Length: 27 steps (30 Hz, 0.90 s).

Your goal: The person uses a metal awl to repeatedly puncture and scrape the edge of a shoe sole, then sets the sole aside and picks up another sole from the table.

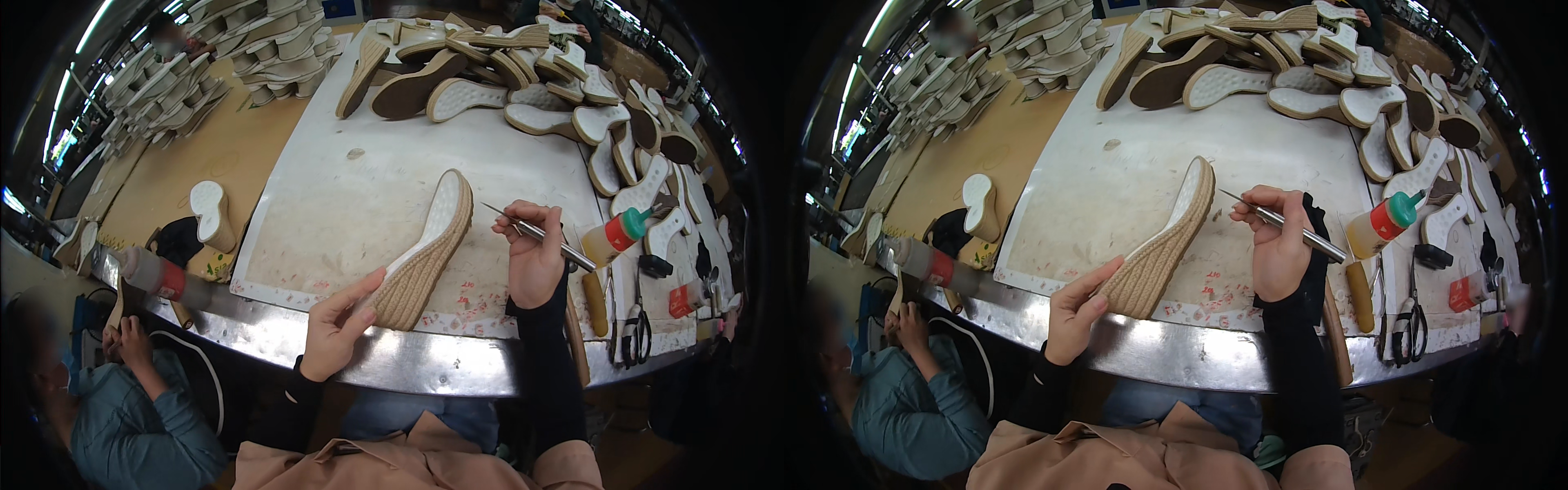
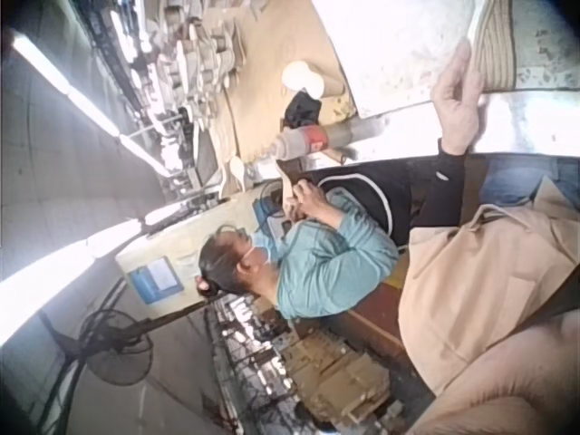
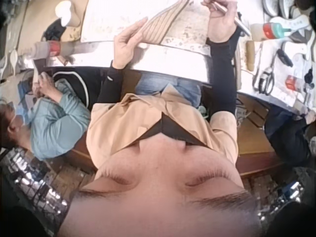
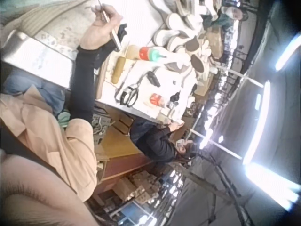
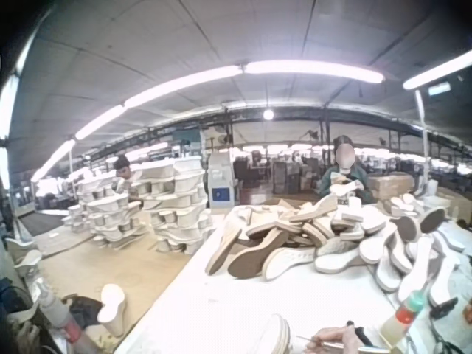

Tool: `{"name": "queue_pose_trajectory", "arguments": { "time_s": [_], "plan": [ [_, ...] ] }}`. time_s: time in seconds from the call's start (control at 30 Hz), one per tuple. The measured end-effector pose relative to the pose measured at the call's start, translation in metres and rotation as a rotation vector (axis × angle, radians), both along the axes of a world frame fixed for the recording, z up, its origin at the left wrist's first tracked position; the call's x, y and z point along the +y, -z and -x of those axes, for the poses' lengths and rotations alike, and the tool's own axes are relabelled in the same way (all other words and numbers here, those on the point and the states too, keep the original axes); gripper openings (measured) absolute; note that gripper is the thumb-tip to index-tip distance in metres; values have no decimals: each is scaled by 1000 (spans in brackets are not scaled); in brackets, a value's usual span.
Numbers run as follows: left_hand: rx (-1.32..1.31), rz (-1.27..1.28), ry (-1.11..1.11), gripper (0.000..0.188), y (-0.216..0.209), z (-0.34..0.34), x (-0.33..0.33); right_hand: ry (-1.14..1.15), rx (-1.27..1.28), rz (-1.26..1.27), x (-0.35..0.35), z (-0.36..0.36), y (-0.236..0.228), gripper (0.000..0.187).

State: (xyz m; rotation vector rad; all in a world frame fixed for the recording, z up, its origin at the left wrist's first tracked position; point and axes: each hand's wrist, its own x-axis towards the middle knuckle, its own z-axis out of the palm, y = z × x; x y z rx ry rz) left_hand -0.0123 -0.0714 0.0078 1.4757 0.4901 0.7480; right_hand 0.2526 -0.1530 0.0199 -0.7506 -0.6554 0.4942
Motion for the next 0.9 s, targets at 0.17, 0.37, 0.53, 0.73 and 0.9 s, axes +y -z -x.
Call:
{"name": "queue_pose_trajectory", "arguments": {
  "time_s": [0.17,0.37,0.53,0.73,0.9],
  "plan": [
    [205,-309,47,42,-4,0,14,-12,-177,123,-11,26,-22,15],
    [100,-243,0,40,-10,-22,20,-212,-153,276,-8,39,-19,26],
    [181,-204,145,41,-27,-48,39,-233,-135,322,-8,35,-16,39],
    [157,-119,317,44,-25,-59,52,-226,-202,378,-6,40,-11,34],
    [108,-74,304,41,-20,-59,47,-174,-245,417,-10,44,-16,31]
  ]
}}
